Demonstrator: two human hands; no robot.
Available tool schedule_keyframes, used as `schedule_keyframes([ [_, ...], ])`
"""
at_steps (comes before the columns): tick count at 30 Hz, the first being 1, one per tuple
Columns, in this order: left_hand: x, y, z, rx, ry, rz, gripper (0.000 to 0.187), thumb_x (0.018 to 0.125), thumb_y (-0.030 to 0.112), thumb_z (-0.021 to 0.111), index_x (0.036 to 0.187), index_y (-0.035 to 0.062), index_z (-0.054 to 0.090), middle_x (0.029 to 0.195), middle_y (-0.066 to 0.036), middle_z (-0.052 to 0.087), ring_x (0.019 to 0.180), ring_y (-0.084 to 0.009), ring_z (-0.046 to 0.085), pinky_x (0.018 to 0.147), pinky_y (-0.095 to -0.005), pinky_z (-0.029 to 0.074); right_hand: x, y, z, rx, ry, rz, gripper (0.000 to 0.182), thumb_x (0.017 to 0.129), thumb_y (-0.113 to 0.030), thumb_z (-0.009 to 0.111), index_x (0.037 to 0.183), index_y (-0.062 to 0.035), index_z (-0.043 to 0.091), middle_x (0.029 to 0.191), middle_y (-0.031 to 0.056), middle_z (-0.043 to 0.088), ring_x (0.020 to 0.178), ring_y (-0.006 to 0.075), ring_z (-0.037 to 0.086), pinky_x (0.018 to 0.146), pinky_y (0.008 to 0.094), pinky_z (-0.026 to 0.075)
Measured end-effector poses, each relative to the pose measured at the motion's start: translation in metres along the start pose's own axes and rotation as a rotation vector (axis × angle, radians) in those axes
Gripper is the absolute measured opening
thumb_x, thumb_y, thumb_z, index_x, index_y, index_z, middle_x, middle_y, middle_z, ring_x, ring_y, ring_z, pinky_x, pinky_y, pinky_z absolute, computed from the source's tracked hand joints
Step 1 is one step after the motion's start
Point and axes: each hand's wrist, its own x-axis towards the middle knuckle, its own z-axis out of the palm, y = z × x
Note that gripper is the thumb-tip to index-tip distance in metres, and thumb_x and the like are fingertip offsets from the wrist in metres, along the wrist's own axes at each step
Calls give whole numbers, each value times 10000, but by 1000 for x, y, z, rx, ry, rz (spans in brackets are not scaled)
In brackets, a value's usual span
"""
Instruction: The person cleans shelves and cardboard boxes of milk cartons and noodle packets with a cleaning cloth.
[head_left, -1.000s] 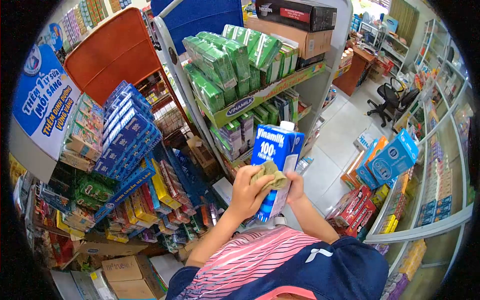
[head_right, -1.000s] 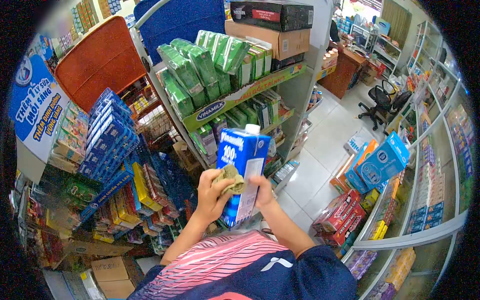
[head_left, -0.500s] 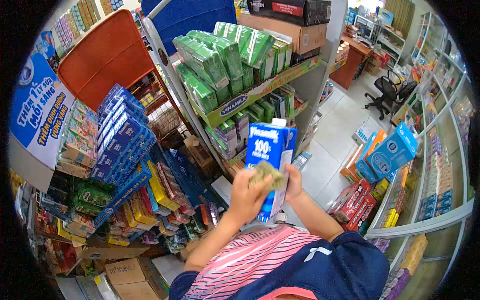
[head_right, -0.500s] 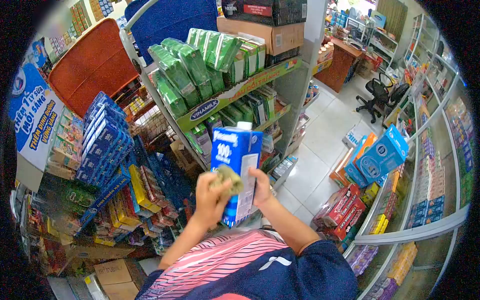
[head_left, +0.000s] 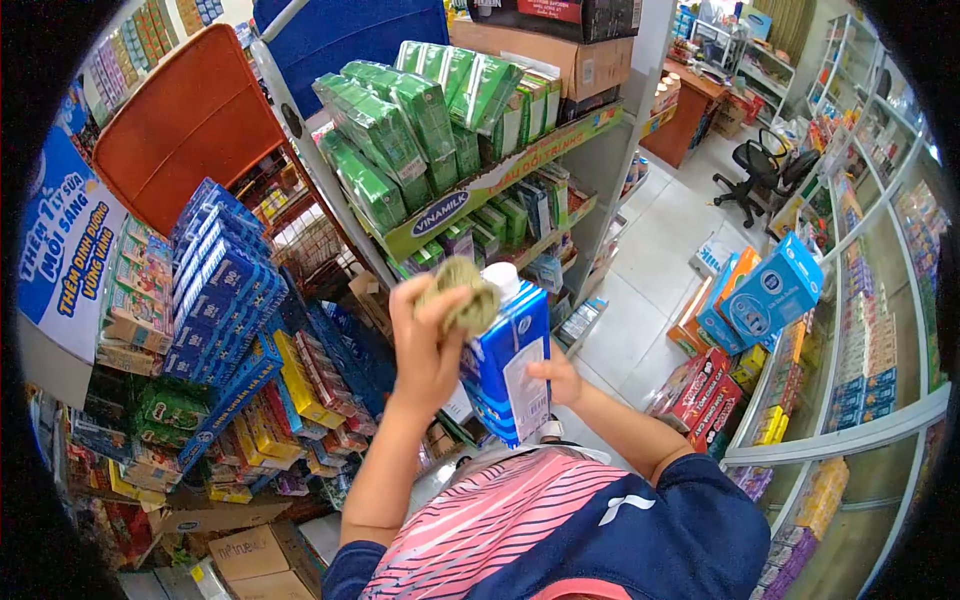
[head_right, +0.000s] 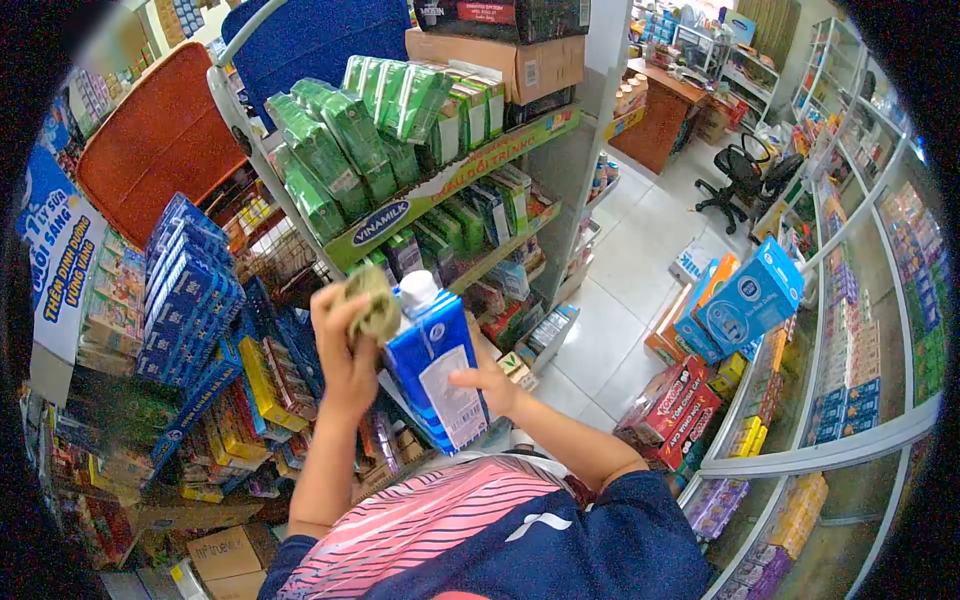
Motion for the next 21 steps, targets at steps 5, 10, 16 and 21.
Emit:
schedule_keyframes([
  [5, 34, -12, -16, -213, -420, -390, 240, 814, 170, 490, 983, 3, 524, 874, -103, 541, 838, -202, 512, 776, -286, 378, 4, -17, 11, -587, -15, -178, 900, 571, -280, 733, 1318, -61, 281, 1302, 106, 332, 1175, 218, 347, 990, 333, 238],
  [10, 27, -2, -24, -101, -390, -334, 211, 800, 146, 527, 938, -12, 519, 818, -106, 517, 757, -198, 501, 698, -285, 390, 4, -15, 11, -503, 75, -136, 897, 561, -284, 729, 1304, -30, 296, 1282, 113, 359, 1186, 212, 336, 995, 322, 220],
  [16, 10, 16, -36, -40, -361, -486, 183, 768, 119, 558, 868, -27, 509, 777, -148, 510, 723, -262, 506, 668, -319, 399, 10, -10, 6, -634, 119, -153, 869, 559, -265, 724, 1296, -39, 323, 1263, 113, 377, 1178, 219, 344, 993, 324, 222],
  [21, -13, 27, -31, 117, -221, -263, 163, 716, 42, 584, 859, -10, 526, 803, -163, 518, 766, -327, 508, 688, -355, 411, 14, -8, 6, -746, 114, -125, 851, 567, -275, 718, 1294, -54, 336, 1267, 125, 385, 1175, 239, 347, 1000, 330, 204],
])
